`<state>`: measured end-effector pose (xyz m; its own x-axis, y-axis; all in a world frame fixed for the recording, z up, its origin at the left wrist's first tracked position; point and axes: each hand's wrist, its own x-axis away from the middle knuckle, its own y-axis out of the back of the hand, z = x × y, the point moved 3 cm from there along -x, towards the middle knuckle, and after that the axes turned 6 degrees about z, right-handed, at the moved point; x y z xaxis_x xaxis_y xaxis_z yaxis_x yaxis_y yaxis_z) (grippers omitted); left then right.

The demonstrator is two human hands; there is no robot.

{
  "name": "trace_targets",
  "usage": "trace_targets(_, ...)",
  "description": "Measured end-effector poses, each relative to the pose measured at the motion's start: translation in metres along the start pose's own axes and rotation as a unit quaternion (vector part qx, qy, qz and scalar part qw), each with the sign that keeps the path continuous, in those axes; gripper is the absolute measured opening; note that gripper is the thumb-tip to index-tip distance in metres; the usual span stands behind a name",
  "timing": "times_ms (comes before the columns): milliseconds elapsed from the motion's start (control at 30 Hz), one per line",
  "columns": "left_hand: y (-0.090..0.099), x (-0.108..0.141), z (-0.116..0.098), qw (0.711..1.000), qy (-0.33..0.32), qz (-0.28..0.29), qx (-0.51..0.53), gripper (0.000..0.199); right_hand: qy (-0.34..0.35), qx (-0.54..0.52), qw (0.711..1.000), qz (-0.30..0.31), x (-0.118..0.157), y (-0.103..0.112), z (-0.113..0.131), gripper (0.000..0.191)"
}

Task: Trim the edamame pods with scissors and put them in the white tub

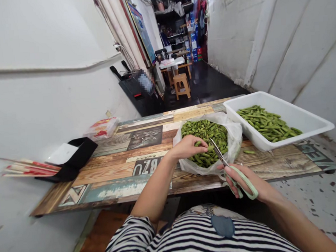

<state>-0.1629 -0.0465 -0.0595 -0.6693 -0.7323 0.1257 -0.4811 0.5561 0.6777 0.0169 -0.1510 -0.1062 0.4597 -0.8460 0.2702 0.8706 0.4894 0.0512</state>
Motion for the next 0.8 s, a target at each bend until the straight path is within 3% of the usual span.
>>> trace_targets(200, -0.002, -0.002, 0.004, 1.000, -0.011, 0.013, 0.014, 0.029, -0.012, -0.009, 1.000, -0.008, -0.001, 0.000, -0.006, 0.046)
trace_targets(333, -0.004, -0.003, 0.008, 0.994, 0.043, -0.050, 0.092, 0.028, -0.023, -0.043, 0.998, -0.039, -0.006, -0.001, -0.014, 0.046)
trace_targets(433, -0.010, -0.005, 0.014, 0.959, 0.093, -0.104, 0.248, 0.029, -0.008, -0.101, 0.994, -0.038, -0.007, -0.002, -0.017, 0.047)
trace_targets(533, -0.018, -0.008, 0.018, 0.910, 0.095, -0.108, 0.390, 0.028, -0.007, -0.138, 0.990, -0.002, -0.008, -0.007, -0.019, 0.052)
trace_targets(633, -0.025, -0.010, 0.018, 0.882, 0.081, -0.102, 0.453, 0.027, -0.012, -0.130, 0.991, 0.011, -0.008, -0.011, -0.017, 0.057)
trace_targets(800, -0.029, -0.009, 0.015, 0.855, 0.071, -0.129, 0.497, 0.026, -0.016, -0.098, 0.995, -0.021, -0.008, -0.009, -0.012, 0.061)
